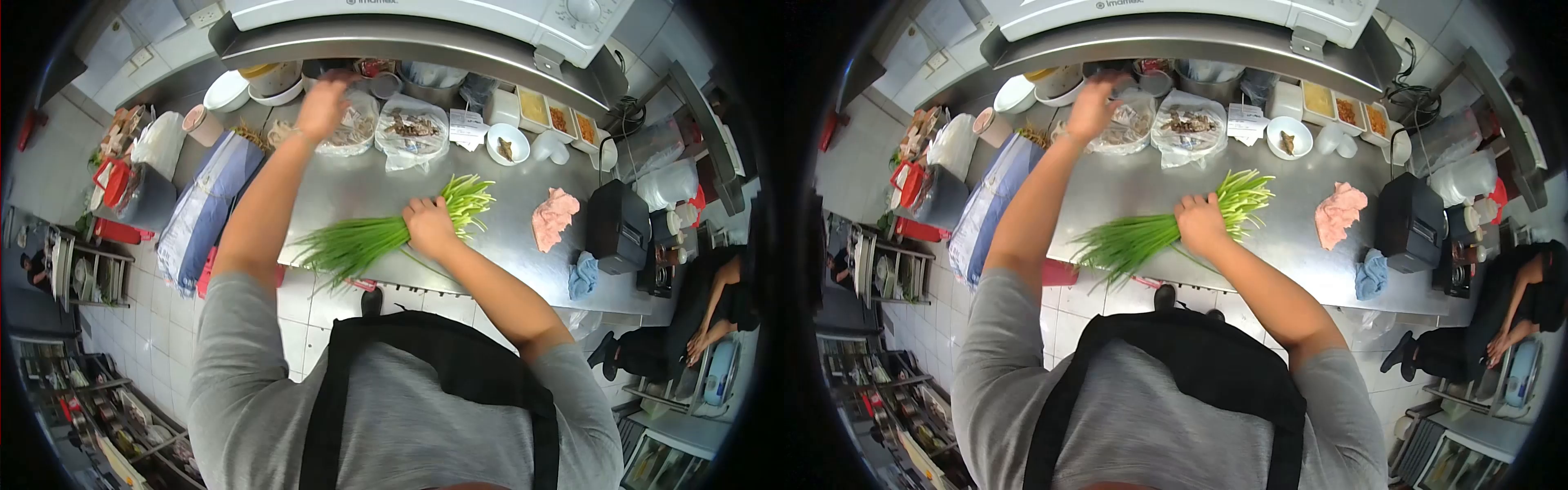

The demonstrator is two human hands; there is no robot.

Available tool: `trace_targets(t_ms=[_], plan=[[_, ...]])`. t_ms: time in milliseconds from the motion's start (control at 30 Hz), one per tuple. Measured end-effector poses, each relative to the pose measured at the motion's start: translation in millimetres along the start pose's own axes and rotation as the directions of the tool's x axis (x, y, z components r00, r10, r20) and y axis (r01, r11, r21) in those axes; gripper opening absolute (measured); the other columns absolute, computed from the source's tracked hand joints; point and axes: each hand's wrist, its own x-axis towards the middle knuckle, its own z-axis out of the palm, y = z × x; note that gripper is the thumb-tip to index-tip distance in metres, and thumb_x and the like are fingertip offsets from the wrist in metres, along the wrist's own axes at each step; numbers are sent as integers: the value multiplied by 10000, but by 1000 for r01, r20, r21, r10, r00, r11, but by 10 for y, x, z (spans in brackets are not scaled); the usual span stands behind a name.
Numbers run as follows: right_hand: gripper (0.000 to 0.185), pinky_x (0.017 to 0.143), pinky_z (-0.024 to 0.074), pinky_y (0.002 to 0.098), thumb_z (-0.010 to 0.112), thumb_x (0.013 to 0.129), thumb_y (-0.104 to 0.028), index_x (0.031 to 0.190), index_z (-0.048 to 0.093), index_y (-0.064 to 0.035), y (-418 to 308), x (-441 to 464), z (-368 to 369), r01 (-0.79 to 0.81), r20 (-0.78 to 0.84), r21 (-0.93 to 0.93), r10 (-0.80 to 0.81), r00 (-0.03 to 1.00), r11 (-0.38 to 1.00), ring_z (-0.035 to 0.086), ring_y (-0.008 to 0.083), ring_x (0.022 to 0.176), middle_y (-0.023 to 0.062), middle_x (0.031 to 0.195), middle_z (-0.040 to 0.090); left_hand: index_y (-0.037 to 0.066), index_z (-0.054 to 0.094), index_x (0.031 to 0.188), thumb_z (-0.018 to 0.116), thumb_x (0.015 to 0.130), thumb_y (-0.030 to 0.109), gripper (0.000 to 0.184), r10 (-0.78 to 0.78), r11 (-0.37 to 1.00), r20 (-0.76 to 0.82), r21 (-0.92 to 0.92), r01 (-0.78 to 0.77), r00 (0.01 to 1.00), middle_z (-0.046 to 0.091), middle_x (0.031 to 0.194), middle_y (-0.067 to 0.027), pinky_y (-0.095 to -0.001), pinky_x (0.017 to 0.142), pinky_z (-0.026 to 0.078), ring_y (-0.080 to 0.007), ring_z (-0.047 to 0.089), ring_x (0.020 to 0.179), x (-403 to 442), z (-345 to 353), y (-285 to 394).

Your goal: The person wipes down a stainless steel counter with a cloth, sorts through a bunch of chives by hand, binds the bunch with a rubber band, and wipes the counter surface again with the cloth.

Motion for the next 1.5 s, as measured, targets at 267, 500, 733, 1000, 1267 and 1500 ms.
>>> trace_targets(t_ms=[267,500,733,1000,1267,1500], plan=[[158,864,342,418,543,697,-116,843,578,-70,-21,28,-63,-33,-35,32,34,999,999,535,239,881,85,883,548,81,351,1207,600,783,116,493,-88,968,365,-188,166,927,484,1158,-240,-466,813,436,-419,535,977,508,1210,-513],[186,855,346,400,576,659,-122,841,565,-82,-25,56,-30,-60,-1,27,60,998,998,527,227,863,67,849,535,29,363,1197,601,756,119,509,-42,994,448,-69,82,893,480,1154,-270,-452,798,454,-416,548,959,580,1254,-668],[322,860,346,379,676,568,-145,860,550,-94,-20,58,2,-66,-17,35,67,998,997,517,224,865,55,845,520,79,591,1019,520,735,38,296,209,961,437,74,-267,875,529,1126,-194,-409,801,474,-367,557,973,650,1142,-832],[290,847,352,376,637,606,-130,881,559,-87,6,51,-9,-50,18,49,49,999,998,517,226,868,62,846,525,169,559,1133,453,785,54,381,-74,956,543,278,-97,836,455,1226,-160,-404,813,486,-320,557,1008,416,1160,-695],[88,830,367,360,496,716,-101,753,574,-83,145,33,-42,78,11,66,-79,997,995,554,231,796,68,767,571,144,521,1201,540,752,28,464,184,981,259,-113,-160,948,530,1164,-156,-387,805,487,-303,572,977,308,177,-15],[232,764,447,386,627,652,-214,846,618,-87,229,439,-73,-46,331,19,37,943,999,614,272,823,125,829,635,30,463,1247,525,882,110,378,512,47,653,-670,741,558,557,1138,-87,-321,923,417,-176,528,1071,-1455,-426,1438]])
